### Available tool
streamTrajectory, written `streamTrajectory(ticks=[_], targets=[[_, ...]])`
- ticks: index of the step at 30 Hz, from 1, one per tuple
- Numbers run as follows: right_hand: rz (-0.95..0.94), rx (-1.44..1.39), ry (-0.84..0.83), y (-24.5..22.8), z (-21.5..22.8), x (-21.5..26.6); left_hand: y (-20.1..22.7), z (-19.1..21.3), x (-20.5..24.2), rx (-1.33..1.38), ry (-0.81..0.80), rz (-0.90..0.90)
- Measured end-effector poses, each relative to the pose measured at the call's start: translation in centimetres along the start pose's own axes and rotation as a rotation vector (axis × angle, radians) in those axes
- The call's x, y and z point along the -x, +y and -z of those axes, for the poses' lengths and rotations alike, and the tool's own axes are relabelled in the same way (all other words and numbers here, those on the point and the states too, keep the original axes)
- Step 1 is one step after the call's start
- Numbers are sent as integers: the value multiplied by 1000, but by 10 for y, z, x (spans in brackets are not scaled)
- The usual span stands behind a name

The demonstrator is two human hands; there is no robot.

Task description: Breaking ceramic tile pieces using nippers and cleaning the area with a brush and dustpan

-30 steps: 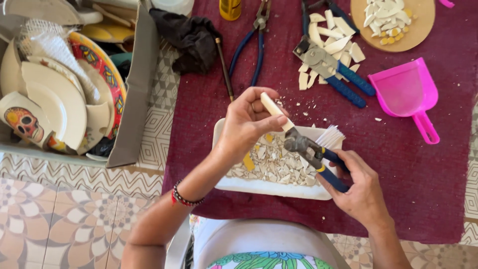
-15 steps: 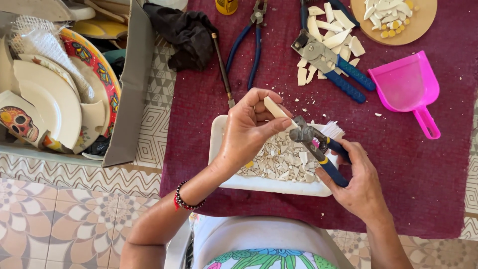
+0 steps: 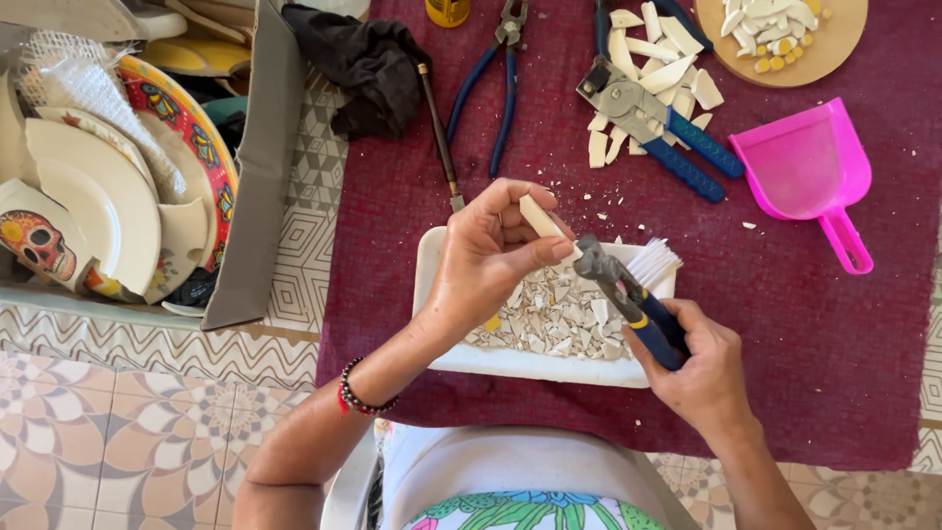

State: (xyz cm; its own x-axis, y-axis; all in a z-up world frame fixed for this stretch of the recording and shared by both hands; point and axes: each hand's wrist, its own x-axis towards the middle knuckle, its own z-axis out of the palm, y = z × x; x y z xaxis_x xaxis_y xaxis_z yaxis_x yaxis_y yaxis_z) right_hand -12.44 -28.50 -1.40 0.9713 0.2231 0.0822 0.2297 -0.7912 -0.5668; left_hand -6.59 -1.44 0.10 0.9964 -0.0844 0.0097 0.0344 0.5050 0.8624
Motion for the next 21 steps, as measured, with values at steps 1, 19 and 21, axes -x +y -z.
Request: streamTrajectory(ticks=[1, 19, 21], targets=[[2, 0, -1, -3, 5, 0, 2, -1, -2, 0, 1, -2], [-99, -105, -27, -8, 28, 0, -6, -21, -12, 266, 106, 204], [-76, -146, -39, -10, 27, -4, -7, -24, -10, 252, 153, 179]])
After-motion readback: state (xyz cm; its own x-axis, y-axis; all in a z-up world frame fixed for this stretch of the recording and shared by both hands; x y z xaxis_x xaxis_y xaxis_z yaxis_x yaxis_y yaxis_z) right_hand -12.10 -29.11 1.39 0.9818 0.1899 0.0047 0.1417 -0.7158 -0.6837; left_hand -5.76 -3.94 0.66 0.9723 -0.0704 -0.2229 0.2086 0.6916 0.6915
